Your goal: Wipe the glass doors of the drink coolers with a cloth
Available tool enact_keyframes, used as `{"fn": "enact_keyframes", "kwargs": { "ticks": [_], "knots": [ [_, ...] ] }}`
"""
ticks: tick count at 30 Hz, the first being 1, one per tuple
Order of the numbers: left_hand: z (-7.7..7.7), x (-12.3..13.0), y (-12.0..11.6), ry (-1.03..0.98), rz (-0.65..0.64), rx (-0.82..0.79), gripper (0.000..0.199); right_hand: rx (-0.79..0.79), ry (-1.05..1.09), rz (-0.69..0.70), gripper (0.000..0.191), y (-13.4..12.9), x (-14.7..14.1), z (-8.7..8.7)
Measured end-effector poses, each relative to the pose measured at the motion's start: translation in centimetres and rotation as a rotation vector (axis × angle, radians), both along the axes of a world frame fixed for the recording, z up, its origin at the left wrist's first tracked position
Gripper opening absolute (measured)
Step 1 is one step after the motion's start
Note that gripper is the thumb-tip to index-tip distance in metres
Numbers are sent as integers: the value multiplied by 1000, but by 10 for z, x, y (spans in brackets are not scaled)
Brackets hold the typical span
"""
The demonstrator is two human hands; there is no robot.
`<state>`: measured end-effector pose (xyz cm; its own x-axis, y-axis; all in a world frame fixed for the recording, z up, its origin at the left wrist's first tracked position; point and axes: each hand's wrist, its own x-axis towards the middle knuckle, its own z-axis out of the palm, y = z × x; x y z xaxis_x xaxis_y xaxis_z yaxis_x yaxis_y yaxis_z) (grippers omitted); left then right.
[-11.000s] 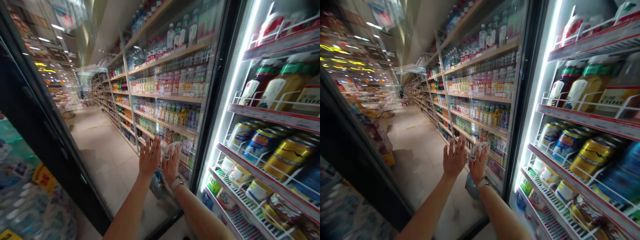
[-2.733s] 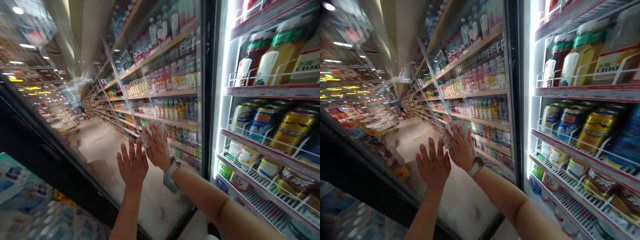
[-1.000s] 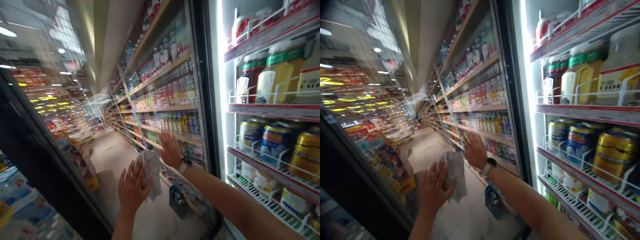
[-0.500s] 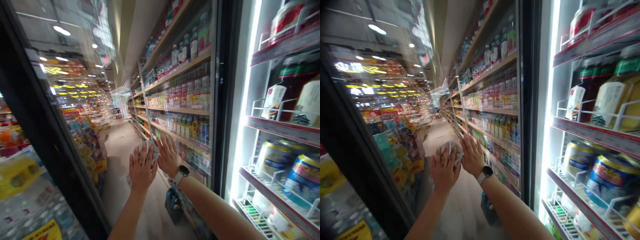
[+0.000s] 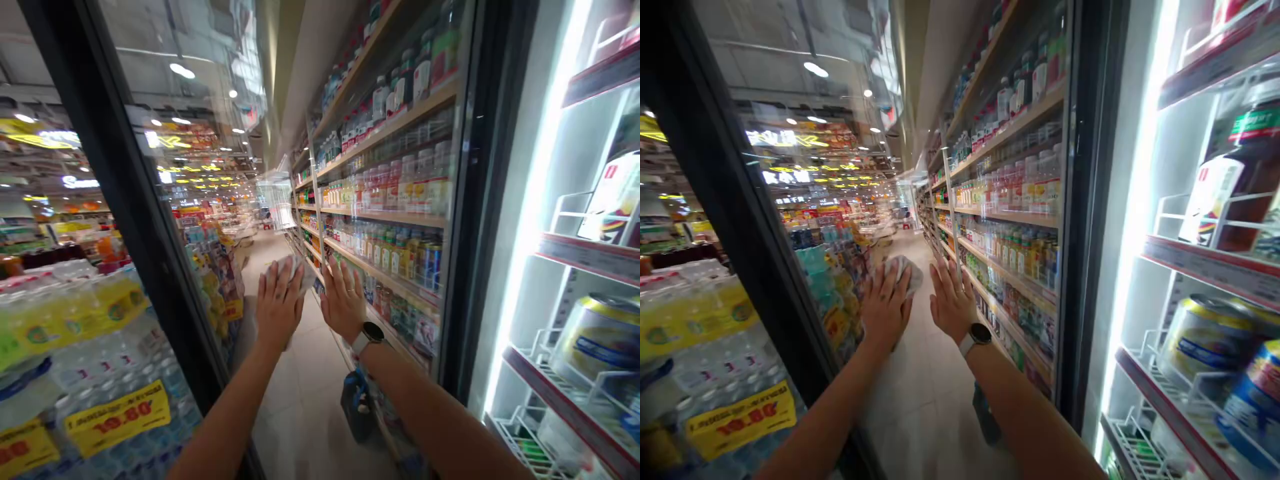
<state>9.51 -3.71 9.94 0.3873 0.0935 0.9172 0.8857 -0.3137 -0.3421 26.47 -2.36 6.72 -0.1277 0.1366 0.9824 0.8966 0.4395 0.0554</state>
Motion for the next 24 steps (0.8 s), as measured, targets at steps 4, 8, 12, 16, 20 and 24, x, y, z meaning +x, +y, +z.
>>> {"fn": "enact_keyframes", "kwargs": {
  "ticks": [4,8,12,16,20,24],
  "knots": [
    [16,12,9,-70,8,40,59,21,-10,-13,72,1,-1,2],
    [-45,6,9,-79,60,18,62,7,-3,-11,72,5,-2,1],
    [-120,-11,4,33,64,-7,63,-10,-11,-30,72,11,-2,-2],
    [-117,-19,8,87,17,-35,63,-1,-5,-38,71,13,-4,-2],
    [-29,-7,21,-18,-36,-21,60,23,2,-60,71,15,-6,0],
    [37,10,33,-156,-43,0,54,26,3,-77,70,20,-6,-1]
  ]
}}
